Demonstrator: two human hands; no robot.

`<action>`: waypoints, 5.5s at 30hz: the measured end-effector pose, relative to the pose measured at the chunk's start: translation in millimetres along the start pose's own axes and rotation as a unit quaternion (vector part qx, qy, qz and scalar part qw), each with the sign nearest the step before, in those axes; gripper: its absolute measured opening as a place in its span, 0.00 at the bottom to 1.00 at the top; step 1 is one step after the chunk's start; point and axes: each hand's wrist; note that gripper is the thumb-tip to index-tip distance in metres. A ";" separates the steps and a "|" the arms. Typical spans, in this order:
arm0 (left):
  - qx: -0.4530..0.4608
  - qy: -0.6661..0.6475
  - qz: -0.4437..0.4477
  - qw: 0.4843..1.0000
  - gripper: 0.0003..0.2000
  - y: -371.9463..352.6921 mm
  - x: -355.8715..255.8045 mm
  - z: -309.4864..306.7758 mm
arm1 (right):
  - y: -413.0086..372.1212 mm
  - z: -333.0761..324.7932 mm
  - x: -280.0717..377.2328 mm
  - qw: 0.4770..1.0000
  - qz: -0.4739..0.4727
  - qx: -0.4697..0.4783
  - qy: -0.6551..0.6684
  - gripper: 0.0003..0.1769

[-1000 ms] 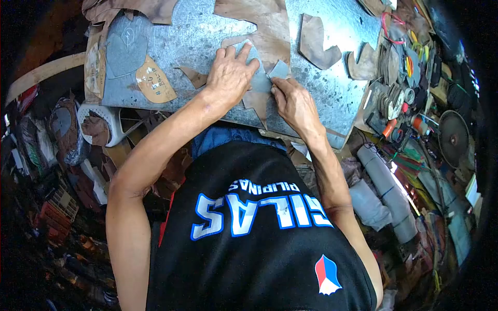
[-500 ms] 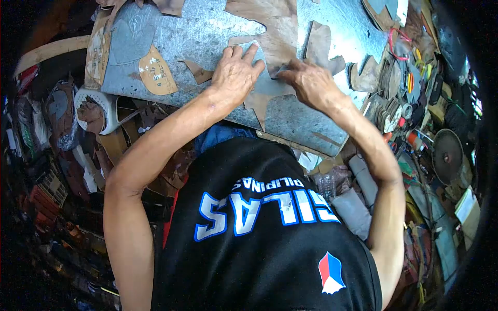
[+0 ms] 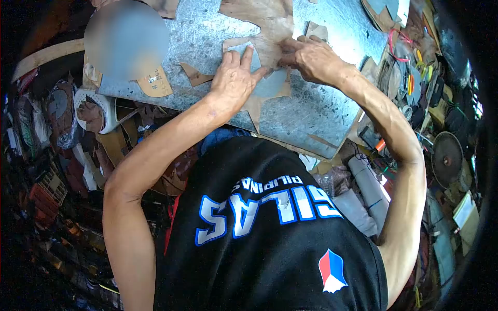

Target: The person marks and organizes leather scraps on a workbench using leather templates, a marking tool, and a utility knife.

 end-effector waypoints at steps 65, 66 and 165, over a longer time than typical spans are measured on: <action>0.050 0.130 0.114 0.984 0.27 22.7 -8.6 -17.2 | -43.2 94.0 82.7 0.865 0.280 -0.295 0.293 0.14; 0.050 0.130 0.117 0.983 0.27 23.4 -7.6 -13.8 | -44.5 94.2 84.5 0.864 0.282 -0.295 0.294 0.14; -0.055 -0.159 -0.023 0.986 0.26 -10.4 13.3 43.6 | -38.6 83.7 82.8 0.961 -0.018 -0.203 0.187 0.13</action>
Point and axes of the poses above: each hand's wrist, its own y-axis towards the middle knuckle, its own z-axis out of the palm, x = y × z, and after that the axes turned 7 degrees about x, right-handed
